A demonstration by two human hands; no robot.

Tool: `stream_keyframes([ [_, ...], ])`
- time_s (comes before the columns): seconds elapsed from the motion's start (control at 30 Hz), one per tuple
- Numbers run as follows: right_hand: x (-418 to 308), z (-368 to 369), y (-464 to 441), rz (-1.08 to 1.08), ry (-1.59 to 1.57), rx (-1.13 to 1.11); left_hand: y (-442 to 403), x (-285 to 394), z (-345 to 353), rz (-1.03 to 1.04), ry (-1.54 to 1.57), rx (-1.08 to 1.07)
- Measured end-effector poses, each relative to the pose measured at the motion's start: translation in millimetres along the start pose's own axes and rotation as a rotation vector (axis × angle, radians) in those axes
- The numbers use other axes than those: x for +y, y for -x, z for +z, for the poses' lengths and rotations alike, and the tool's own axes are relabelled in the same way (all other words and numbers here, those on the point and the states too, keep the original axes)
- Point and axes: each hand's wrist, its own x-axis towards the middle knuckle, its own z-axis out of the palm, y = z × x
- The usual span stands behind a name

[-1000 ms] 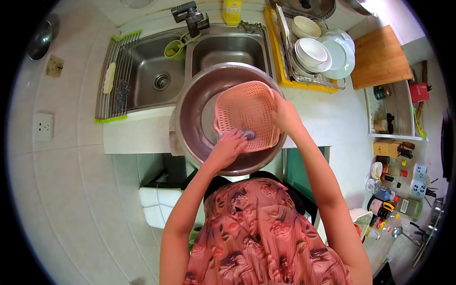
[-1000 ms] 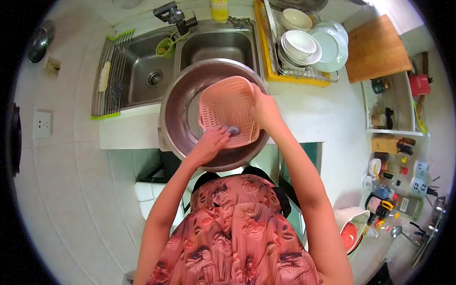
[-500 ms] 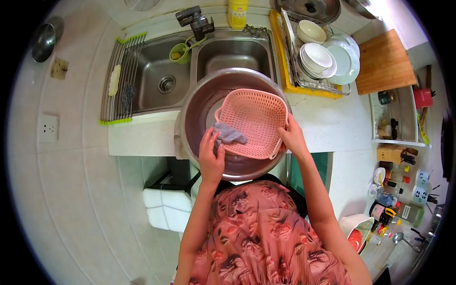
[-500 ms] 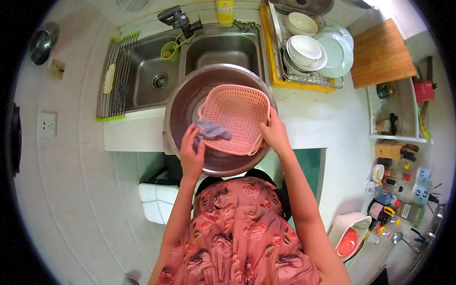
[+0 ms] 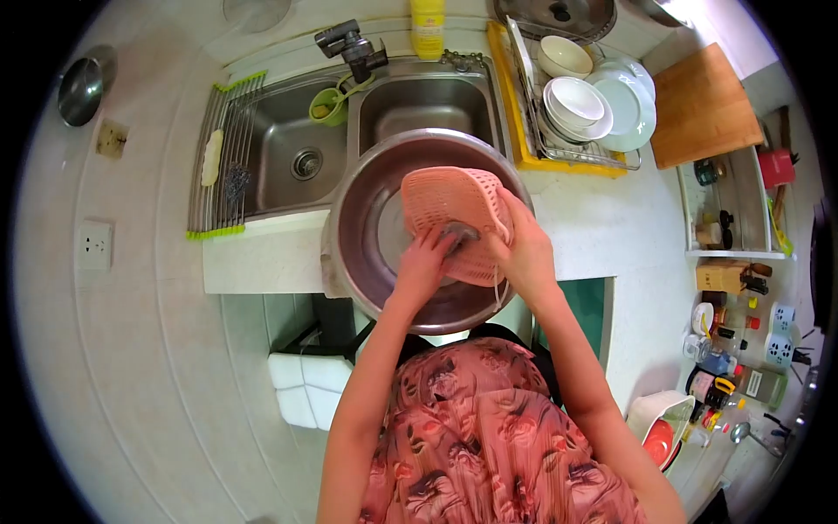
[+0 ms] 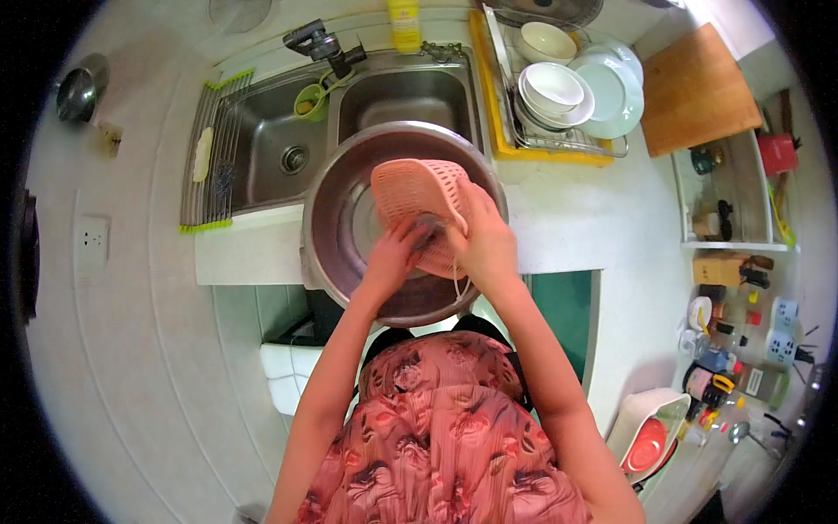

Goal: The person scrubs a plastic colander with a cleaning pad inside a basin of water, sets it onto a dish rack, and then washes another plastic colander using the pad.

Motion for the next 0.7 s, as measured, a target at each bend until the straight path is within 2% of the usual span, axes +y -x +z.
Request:
stream_keyframes([
  [0.23,15.2,-4.5,11.5,0.132,0.073,0.048,-3.8,-10.0,0.6,0.005,-0.063,-0.198],
  [0.33,17.5,-14.0,12.7,0.088,0.005,0.172,11.9,5.7,-37.5,-0.173,0.036,0.120],
  [0.43,12.8,-23.2,12.1,0.158,0.027,0.190,24.5,8.2,-57.0,-0.317,-0.115,0.182],
  [0.53,3.7,-28.8,11.8,0.148,-0.012,0.220,36.6,-3.4,-35.1,-0.293,-0.092,0.276],
  [0.63,6.7,-23.0,17.8,0.186,-0.179,0.226,30.7,10.7,-19.7,-0.704,0.775,0.253],
  [0.7,24.0,-5.2,23.7,0.182,-0.350,0.210,25.2,20.2,-30.9,-0.813,1.317,0.300],
])
